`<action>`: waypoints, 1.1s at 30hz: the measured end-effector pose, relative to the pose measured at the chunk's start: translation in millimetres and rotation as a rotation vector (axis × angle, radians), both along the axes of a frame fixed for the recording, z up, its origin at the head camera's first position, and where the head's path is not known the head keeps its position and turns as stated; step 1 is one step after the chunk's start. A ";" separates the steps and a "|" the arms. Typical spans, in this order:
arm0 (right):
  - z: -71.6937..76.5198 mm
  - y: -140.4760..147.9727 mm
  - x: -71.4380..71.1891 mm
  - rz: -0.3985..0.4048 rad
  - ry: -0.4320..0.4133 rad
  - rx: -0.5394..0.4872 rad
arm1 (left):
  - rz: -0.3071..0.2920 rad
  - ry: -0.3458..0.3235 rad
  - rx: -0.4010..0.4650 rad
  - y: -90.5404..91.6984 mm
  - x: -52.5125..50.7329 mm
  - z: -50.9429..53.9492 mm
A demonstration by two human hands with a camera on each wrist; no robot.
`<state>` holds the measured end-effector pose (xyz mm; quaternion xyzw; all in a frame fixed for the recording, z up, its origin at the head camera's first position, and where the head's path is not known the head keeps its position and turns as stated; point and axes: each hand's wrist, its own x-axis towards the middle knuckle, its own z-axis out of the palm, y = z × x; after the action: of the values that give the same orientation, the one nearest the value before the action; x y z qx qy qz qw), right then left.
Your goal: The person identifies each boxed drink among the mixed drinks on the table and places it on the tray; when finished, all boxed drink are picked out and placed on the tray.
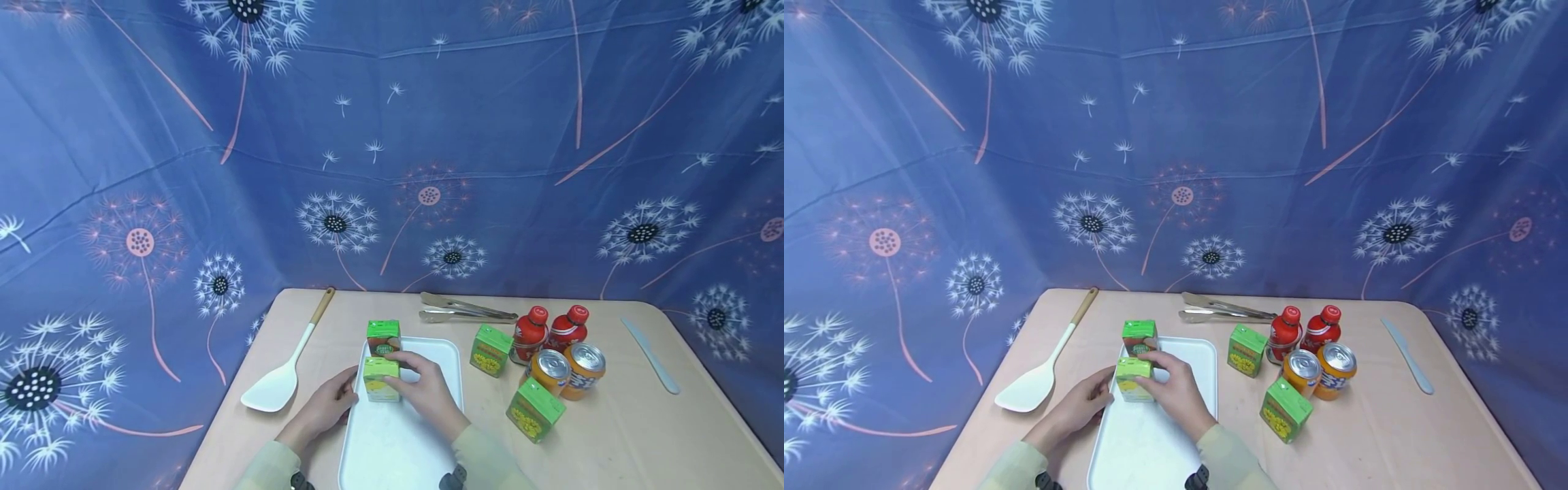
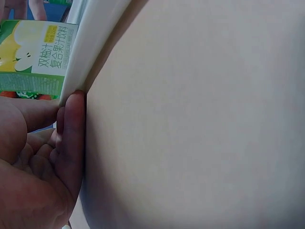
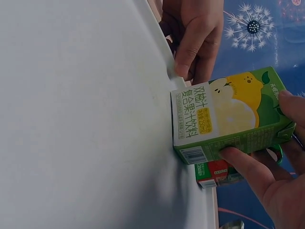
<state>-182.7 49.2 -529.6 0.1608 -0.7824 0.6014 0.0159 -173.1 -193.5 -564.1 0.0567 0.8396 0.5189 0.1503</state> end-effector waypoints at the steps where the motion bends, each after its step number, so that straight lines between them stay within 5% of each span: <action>1: 0.3 -0.7 0.2 0.001 0.000 0.000 | 0.000 0.002 -0.002 0.1 0.0 -0.1; 33: 6.0 4.4 2.2 0.086 -0.038 -0.026 | -0.020 0.004 0.017 -1.0 -1.7 -0.6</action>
<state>-180.4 53.7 -523.5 0.1828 -0.7671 0.6145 -0.0229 -174.7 -194.5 -564.8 0.0674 0.8349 0.5243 0.1533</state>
